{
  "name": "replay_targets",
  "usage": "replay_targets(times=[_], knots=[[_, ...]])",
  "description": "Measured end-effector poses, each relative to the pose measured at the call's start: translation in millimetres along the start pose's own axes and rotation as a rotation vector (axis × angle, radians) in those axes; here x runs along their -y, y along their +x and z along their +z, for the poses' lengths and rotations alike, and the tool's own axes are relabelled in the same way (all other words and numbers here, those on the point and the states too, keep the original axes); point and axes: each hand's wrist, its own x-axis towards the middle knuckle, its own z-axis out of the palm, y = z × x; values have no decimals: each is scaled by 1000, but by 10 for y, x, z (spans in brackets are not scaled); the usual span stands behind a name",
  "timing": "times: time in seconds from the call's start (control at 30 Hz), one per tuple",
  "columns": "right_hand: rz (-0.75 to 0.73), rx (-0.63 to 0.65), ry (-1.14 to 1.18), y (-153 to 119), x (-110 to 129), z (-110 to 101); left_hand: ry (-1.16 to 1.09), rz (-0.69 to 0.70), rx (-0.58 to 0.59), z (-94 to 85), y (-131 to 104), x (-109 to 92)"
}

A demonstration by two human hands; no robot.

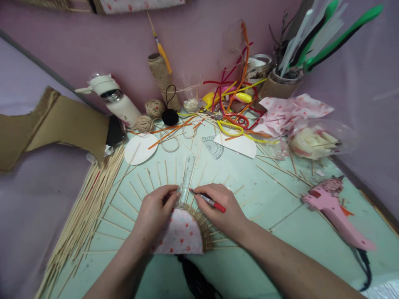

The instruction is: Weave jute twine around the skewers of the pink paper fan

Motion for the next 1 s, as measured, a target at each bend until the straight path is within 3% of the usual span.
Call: replay_targets(times=[1.0], knots=[[-3,-2,-16,10,19,-8,-5,-2,5,-5,-11,-2]])
